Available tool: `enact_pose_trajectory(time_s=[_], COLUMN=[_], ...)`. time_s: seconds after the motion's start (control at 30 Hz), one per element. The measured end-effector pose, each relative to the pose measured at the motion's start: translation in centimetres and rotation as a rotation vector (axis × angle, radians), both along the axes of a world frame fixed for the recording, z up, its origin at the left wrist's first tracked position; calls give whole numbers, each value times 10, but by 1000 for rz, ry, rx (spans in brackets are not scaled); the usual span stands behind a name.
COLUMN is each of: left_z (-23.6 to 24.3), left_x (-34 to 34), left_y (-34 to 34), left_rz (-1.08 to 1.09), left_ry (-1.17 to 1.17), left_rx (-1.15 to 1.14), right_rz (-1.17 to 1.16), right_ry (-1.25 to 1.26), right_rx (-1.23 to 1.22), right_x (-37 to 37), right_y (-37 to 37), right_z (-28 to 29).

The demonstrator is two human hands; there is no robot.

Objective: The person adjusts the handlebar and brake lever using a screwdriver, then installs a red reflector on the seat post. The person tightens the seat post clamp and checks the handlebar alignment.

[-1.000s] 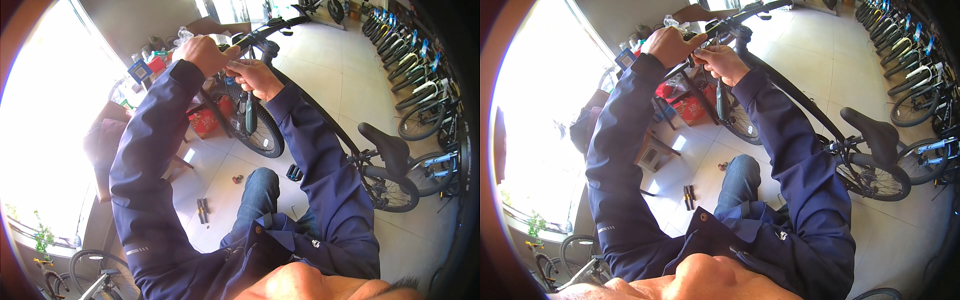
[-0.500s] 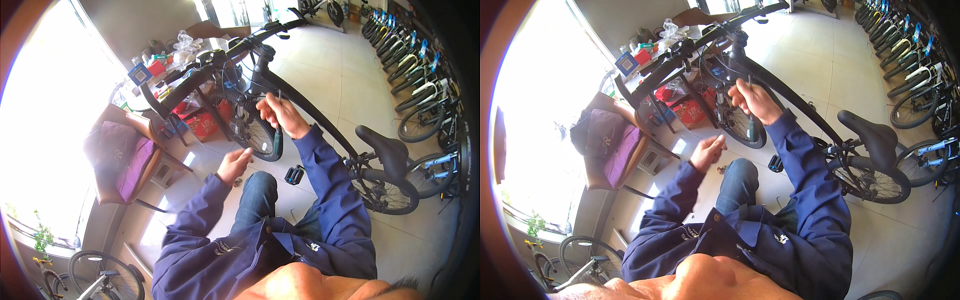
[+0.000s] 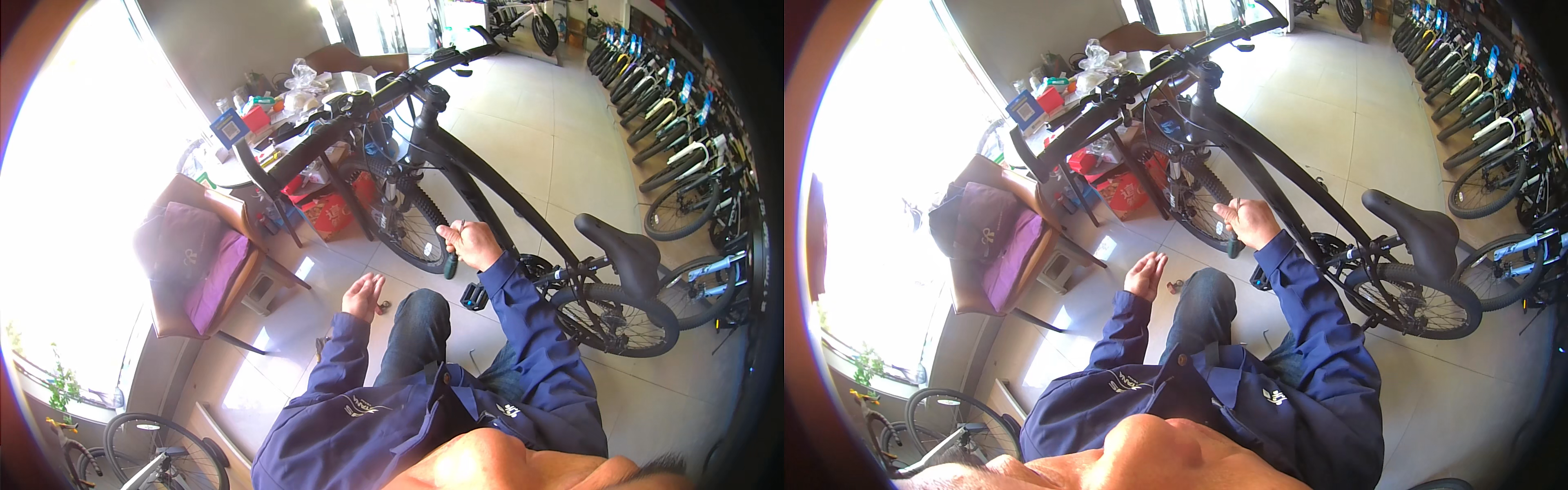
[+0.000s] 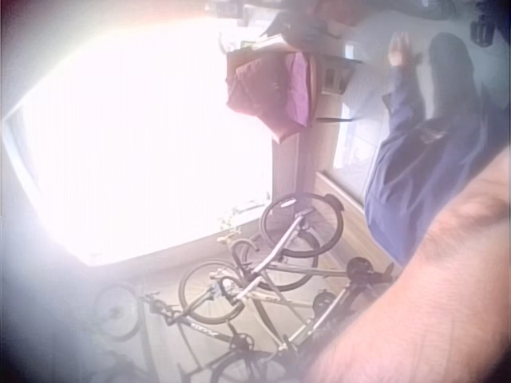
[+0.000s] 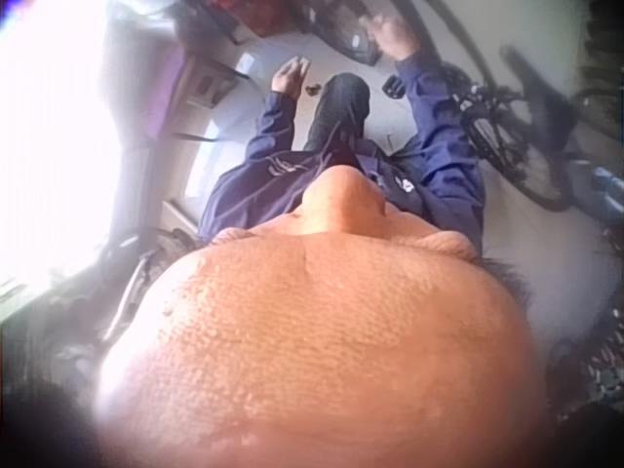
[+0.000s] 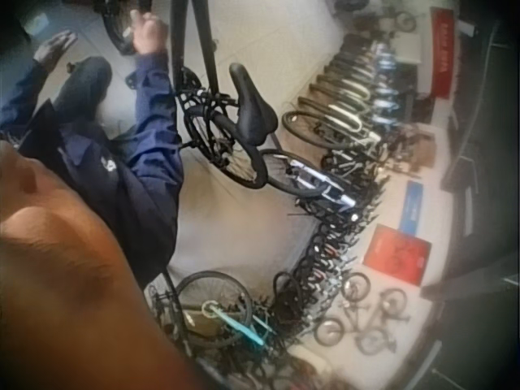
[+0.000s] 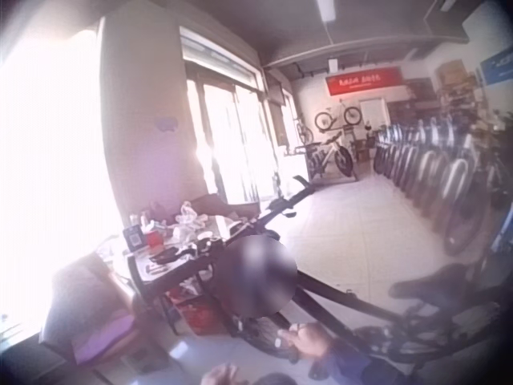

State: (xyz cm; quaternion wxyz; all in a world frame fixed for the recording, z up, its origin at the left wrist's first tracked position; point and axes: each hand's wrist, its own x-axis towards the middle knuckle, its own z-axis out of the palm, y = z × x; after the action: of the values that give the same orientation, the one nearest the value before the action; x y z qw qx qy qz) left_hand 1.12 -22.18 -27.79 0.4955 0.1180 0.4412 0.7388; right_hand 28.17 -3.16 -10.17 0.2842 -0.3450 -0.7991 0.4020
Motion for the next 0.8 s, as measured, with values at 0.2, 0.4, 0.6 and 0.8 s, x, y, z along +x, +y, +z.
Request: enact_pose_trajectory(time_s=[0.2, 0.4, 0.6, 0.8], left_z=[79, 91, 122, 159], left_x=[22, 29, 40, 40], left_y=[11, 8, -9, -21], left_rz=[-18, -70, -73, -59], left_ry=[154, 173, 62, 149], left_rx=[6, 185, 254, 239], right_rz=[191, 234, 163, 243], right_ry=[217, 324, 567, 612], right_rx=[-355, -266, -205, -283], right_x=[-14, -22, -49, -71], right_y=[-15, -38, -62, -83], right_z=[14, 26, 26, 15])
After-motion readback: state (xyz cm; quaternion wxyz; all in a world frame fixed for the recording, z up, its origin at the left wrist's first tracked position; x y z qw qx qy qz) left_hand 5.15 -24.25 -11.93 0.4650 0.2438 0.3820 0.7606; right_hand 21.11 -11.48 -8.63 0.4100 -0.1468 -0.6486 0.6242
